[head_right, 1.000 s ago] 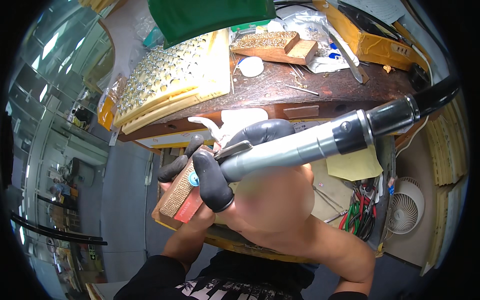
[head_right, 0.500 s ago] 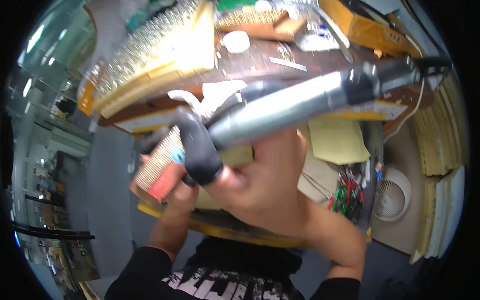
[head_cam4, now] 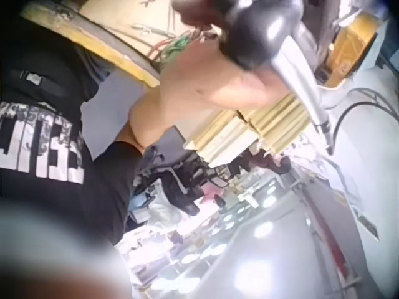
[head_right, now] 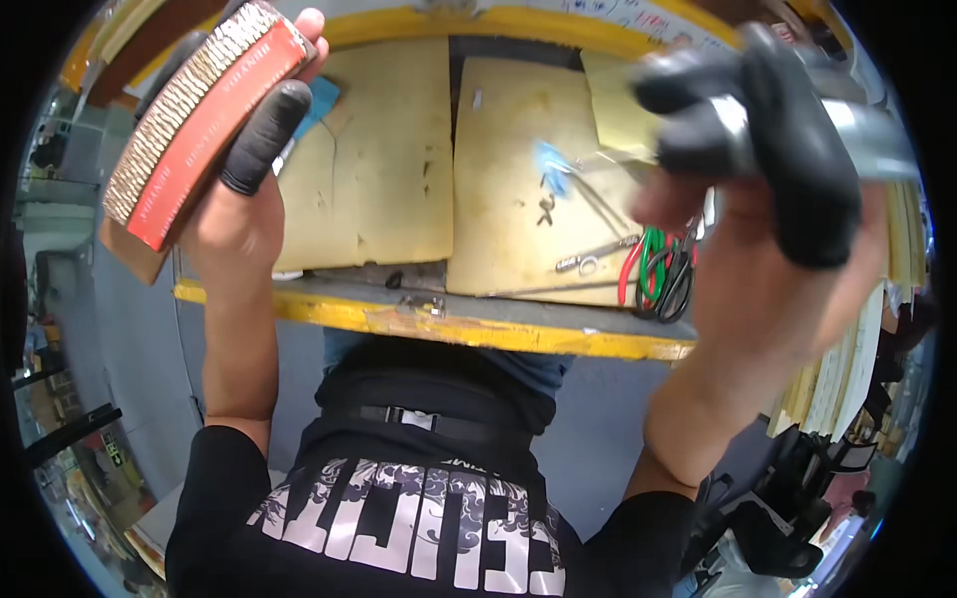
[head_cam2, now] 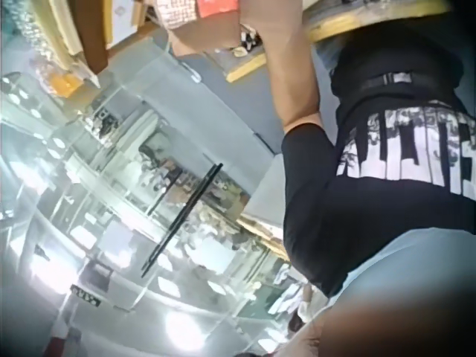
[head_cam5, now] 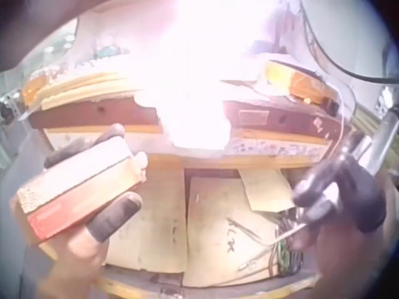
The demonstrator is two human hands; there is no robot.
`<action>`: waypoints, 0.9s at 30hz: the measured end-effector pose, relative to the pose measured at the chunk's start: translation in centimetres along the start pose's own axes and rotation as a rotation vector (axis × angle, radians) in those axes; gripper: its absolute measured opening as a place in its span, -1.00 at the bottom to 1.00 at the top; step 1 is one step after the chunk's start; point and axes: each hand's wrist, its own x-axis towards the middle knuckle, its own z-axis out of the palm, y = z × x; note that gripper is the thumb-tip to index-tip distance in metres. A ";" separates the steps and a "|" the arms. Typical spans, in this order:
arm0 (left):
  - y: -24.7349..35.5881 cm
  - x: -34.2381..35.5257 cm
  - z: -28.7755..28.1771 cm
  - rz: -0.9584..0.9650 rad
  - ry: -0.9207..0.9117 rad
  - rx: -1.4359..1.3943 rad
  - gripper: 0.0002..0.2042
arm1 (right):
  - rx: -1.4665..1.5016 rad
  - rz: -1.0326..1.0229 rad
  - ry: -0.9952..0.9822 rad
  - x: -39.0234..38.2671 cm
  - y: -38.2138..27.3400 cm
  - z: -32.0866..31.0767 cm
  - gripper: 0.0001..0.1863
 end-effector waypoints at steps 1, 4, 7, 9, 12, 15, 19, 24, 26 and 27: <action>0.3 -0.7 -0.3 -0.022 0.004 0.001 -0.77 | -0.001 -0.006 -0.175 -0.4 0.4 -2.7 -0.54; 0.4 -2.5 -1.4 -0.027 0.030 -0.010 -0.74 | 0.110 0.158 0.036 -3.8 -1.3 -2.8 -0.64; 0.0 -3.9 -3.9 0.049 0.000 0.178 -0.68 | -0.027 0.343 -0.048 -6.4 -1.3 -8.1 -0.63; -0.1 -4.7 -4.5 -0.019 0.068 0.079 -0.67 | -0.101 0.398 -0.144 -7.9 -1.5 -10.3 -0.66; -0.3 -5.6 -6.4 0.104 0.001 0.304 -0.67 | -0.298 0.489 -0.113 -10.0 -1.7 -13.1 -0.65; -0.8 -6.0 -8.5 0.305 -0.103 0.638 -0.68 | -0.558 0.529 -0.076 -12.2 -2.5 -15.6 -0.64; 0.0 -5.9 -9.0 0.523 -0.162 0.868 -0.70 | -0.797 0.642 -0.150 -14.1 -1.4 -19.4 -0.72; -0.5 -6.4 -8.8 0.269 -0.167 0.605 -0.69 | -1.170 0.620 -0.249 -14.5 2.0 -23.8 -0.57; -0.7 -6.8 -8.7 0.140 -0.171 0.475 -0.68 | -1.154 0.610 -0.239 -13.9 3.3 -24.1 -0.55; -0.9 -7.0 -8.7 0.075 -0.171 0.409 -0.68 | -1.140 0.598 -0.225 -13.4 3.8 -24.2 -0.53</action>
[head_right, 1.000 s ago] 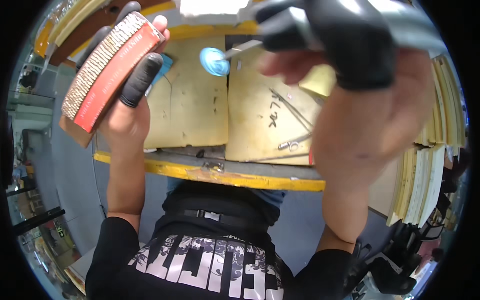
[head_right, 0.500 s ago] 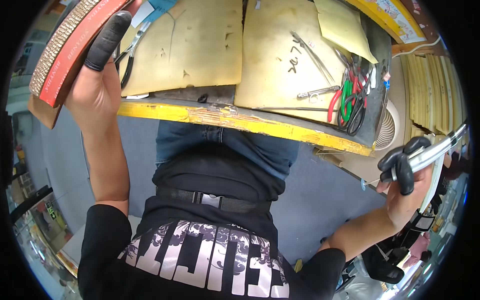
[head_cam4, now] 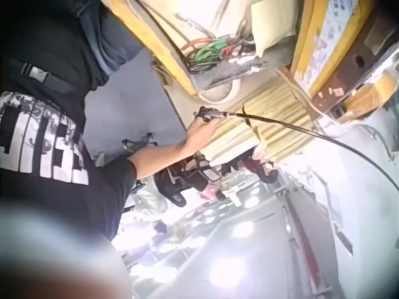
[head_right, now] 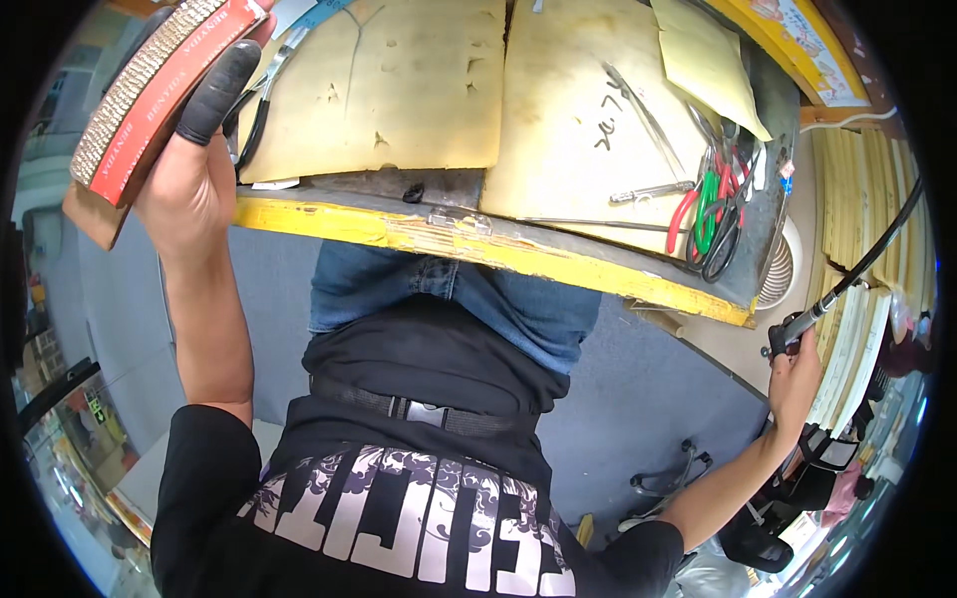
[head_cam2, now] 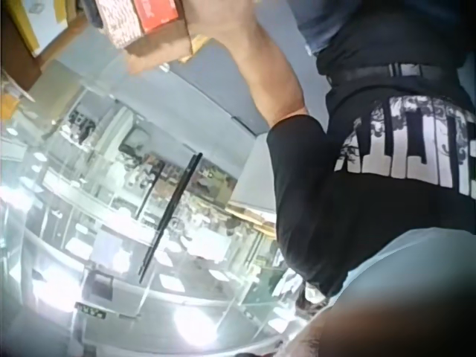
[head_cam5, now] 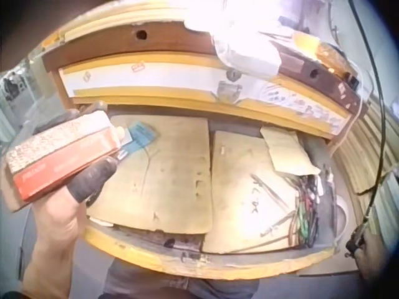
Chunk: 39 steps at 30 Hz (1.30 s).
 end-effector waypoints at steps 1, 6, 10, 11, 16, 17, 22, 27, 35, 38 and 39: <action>-0.2 -0.1 0.3 -0.056 -0.007 -0.075 -0.67 | -0.060 0.020 -0.033 1.0 0.3 -0.2 -0.46; -1.1 0.0 1.3 -0.189 -0.019 -0.237 -0.63 | 0.116 0.065 -0.170 5.9 1.8 1.6 -0.46; -0.5 0.2 1.2 -0.228 -0.078 -0.234 -0.54 | -0.051 -0.078 -0.206 8.7 2.3 2.2 -0.55; -0.6 0.0 1.6 -0.264 -0.030 -0.304 -0.53 | -0.049 -0.078 -0.203 9.5 2.8 2.6 -0.55; -0.4 0.1 2.7 -0.318 0.102 -0.396 -0.52 | -0.041 -0.090 -0.284 12.0 1.3 4.9 -0.71; -0.3 0.0 2.9 -0.347 0.118 -0.389 -0.52 | 0.069 -0.108 -0.285 12.3 0.8 5.3 -0.73; -0.1 -0.2 2.7 -0.428 0.140 -0.449 -0.53 | 0.147 -0.140 -0.312 13.0 -2.4 6.2 -0.68; 0.9 0.6 3.3 -0.493 0.183 -0.405 -0.53 | 0.102 -0.125 -0.346 13.5 -1.8 5.7 -0.66; 1.7 -0.2 3.4 -0.560 0.175 -0.376 -0.55 | -0.062 0.004 0.068 12.4 -4.7 1.8 -0.64; 1.5 -1.3 2.1 -0.622 0.213 -0.486 -0.51 | 0.210 -0.034 0.315 10.5 -10.0 1.9 -0.71; 1.5 -1.4 2.4 -0.610 0.221 -0.490 -0.51 | 0.222 -0.094 0.288 9.9 -12.2 2.4 -0.72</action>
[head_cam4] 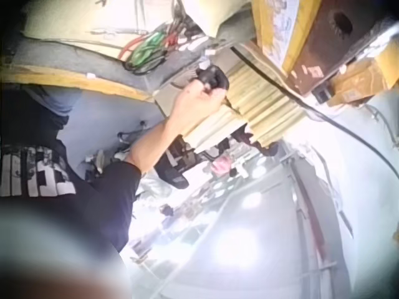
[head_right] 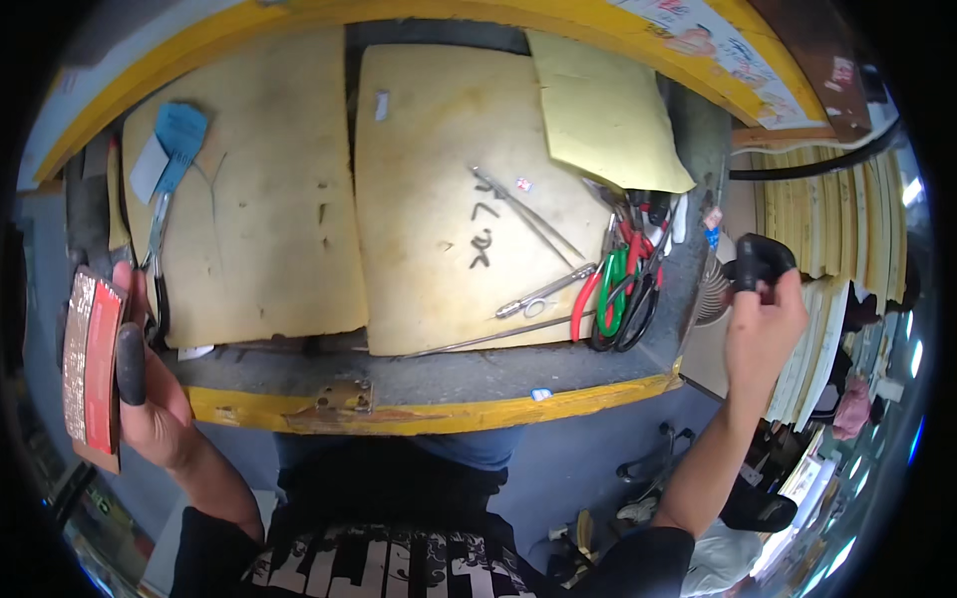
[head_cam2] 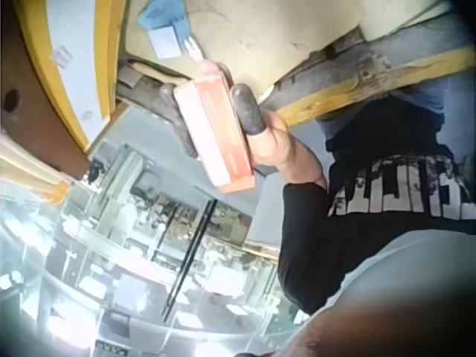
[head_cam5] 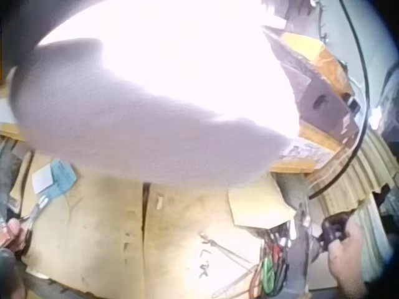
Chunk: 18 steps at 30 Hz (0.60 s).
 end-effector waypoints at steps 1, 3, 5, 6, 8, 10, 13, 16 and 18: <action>-0.2 0.0 0.2 -0.005 0.035 0.012 -0.51 | 0.012 -0.043 -0.030 -1.0 -2.2 0.9 -0.74; -0.2 -0.1 0.3 -0.030 0.082 0.032 -0.53 | -0.127 -0.322 -0.147 -2.1 -5.2 2.7 -0.81; -0.3 0.0 0.5 -0.014 0.088 0.026 -0.53 | -0.076 -0.474 -0.297 -2.2 -6.0 5.1 -0.71; -0.3 0.1 0.6 -0.007 0.098 0.022 -0.54 | -0.197 -0.538 -0.349 -2.0 -6.1 6.0 -0.76; -0.5 0.3 0.8 0.013 0.100 -0.002 -0.55 | -0.332 -0.649 -0.381 -1.2 -6.9 7.3 -0.81; -0.4 0.4 0.8 0.032 0.102 -0.015 -0.55 | -0.385 -0.633 -0.422 -0.7 -7.7 7.9 -0.77; -0.2 0.4 0.8 0.029 0.108 0.034 -0.56 | -0.379 -0.670 -0.558 -0.2 -8.1 8.2 -0.72; -0.5 0.3 0.5 0.040 0.096 0.031 -0.58 | -0.220 -0.711 -0.503 -0.4 -7.3 9.0 -0.77; -0.7 0.3 0.7 0.045 0.045 -0.008 -0.60 | -0.097 -0.641 -0.454 0.0 -6.8 8.4 -0.76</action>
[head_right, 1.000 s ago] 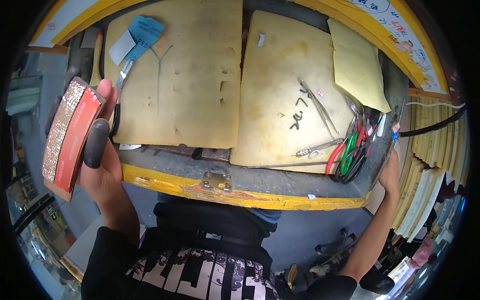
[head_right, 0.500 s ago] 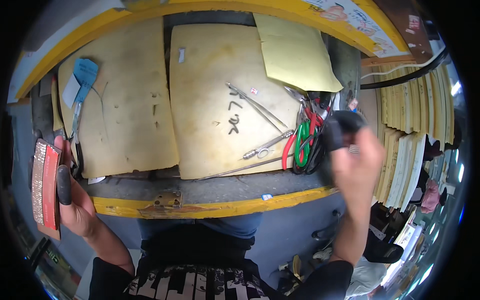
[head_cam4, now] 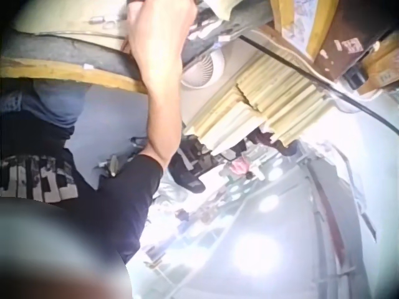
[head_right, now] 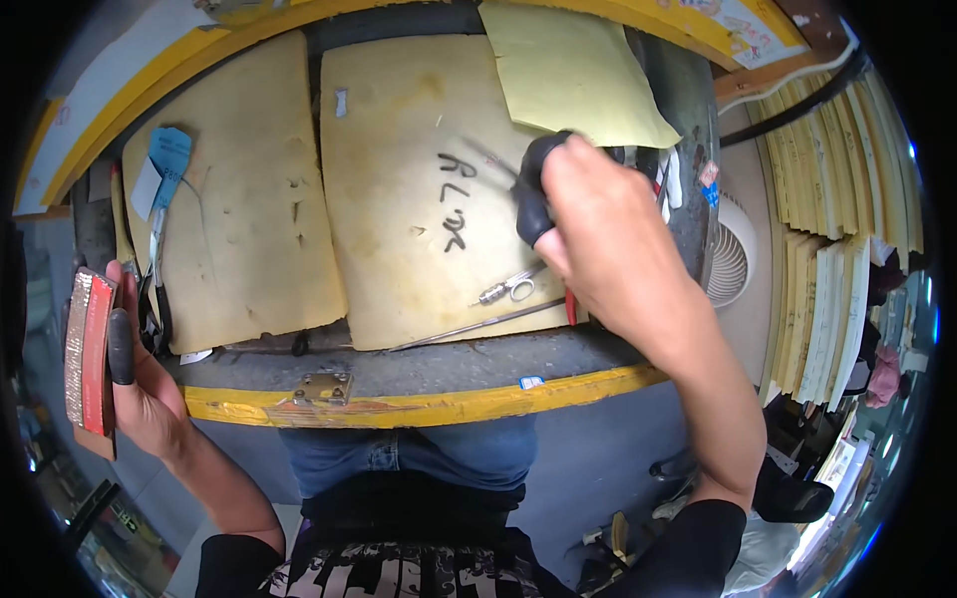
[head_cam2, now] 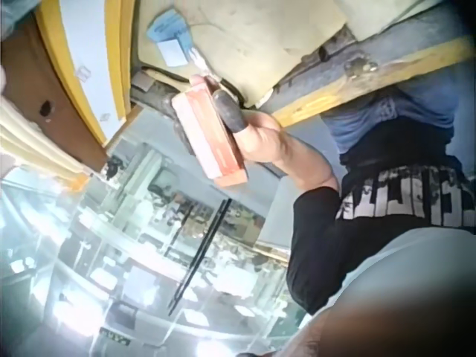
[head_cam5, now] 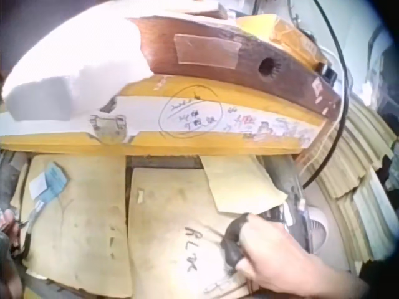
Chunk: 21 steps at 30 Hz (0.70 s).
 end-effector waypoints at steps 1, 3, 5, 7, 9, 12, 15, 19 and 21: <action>0.0 0.0 0.0 -0.001 -0.007 -0.003 -0.60 | 0.134 0.063 0.041 -0.1 0.0 -0.7 -0.76; 0.1 -0.1 0.1 -0.019 -0.006 0.045 -0.61 | 0.397 0.272 0.109 -0.9 -0.1 -1.9 -0.82; -0.1 -0.1 0.3 -0.041 0.002 0.024 -0.62 | 0.718 0.299 0.136 -2.6 1.1 -2.5 -0.78; -0.2 -0.1 -0.4 -0.046 0.000 0.037 -0.63 | 0.725 0.412 0.020 -4.3 1.7 -3.9 -0.68; 0.1 0.1 -1.6 -0.038 -0.042 0.067 -0.61 | 0.777 0.504 -0.076 -5.5 1.4 -4.5 -0.63; -0.7 -0.1 -1.5 -0.054 -0.065 0.059 -0.60 | 0.698 0.458 -0.202 -7.4 0.9 -4.2 -0.79; -0.3 0.1 -0.2 -0.075 0.025 0.073 -0.58 | 0.522 0.274 -0.283 -7.6 0.4 -4.1 -0.80; 0.1 0.1 -0.1 -0.033 0.020 0.063 -0.57 | 0.526 0.202 -0.330 -6.8 0.2 -2.9 -0.75; 0.2 0.2 -0.2 -0.015 0.031 0.056 -0.57 | 0.484 0.226 -0.350 -6.4 0.0 -2.4 -0.73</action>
